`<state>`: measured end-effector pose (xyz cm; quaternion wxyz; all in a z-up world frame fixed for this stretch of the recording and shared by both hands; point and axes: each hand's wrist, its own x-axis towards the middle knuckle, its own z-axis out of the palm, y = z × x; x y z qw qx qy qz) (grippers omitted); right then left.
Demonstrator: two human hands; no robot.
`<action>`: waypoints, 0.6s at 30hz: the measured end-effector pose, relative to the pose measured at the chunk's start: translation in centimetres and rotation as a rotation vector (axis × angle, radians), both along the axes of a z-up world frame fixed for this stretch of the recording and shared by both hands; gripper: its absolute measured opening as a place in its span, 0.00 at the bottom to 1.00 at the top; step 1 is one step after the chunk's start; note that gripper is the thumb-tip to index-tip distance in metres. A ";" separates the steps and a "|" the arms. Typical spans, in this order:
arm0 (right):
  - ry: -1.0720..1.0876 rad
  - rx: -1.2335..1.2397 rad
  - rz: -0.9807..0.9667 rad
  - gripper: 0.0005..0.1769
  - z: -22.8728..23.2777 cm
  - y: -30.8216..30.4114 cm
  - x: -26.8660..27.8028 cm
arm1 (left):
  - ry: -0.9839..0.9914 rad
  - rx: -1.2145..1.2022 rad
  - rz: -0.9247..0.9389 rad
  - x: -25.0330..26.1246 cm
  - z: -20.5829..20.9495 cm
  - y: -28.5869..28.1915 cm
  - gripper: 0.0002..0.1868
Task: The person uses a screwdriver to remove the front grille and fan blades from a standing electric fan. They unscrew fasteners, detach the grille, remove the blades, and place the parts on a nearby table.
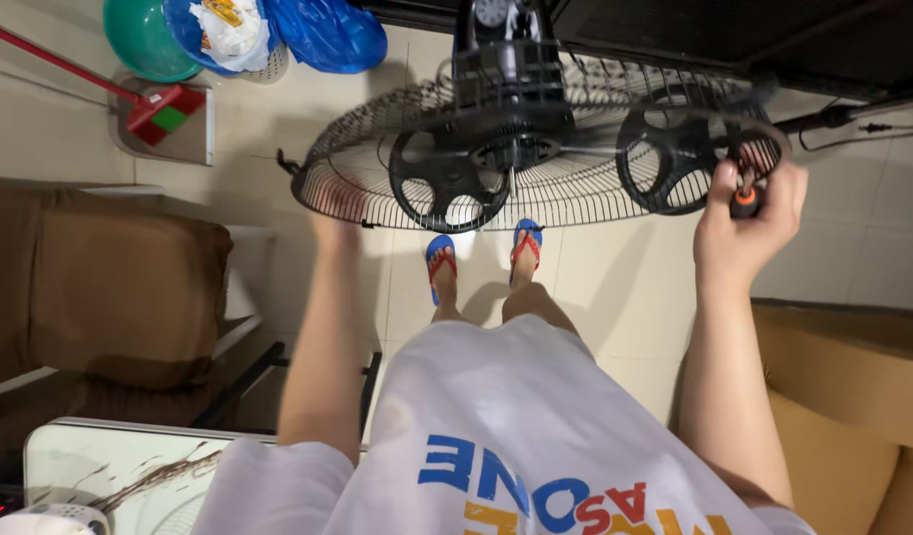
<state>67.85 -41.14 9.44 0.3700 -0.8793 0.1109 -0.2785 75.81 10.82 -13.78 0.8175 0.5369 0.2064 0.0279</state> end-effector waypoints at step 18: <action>-0.023 0.053 -0.056 0.06 -2.3 -0.6 -0.5 | -0.257 0.818 -1.783 17.2 39.0 -23.0 0.16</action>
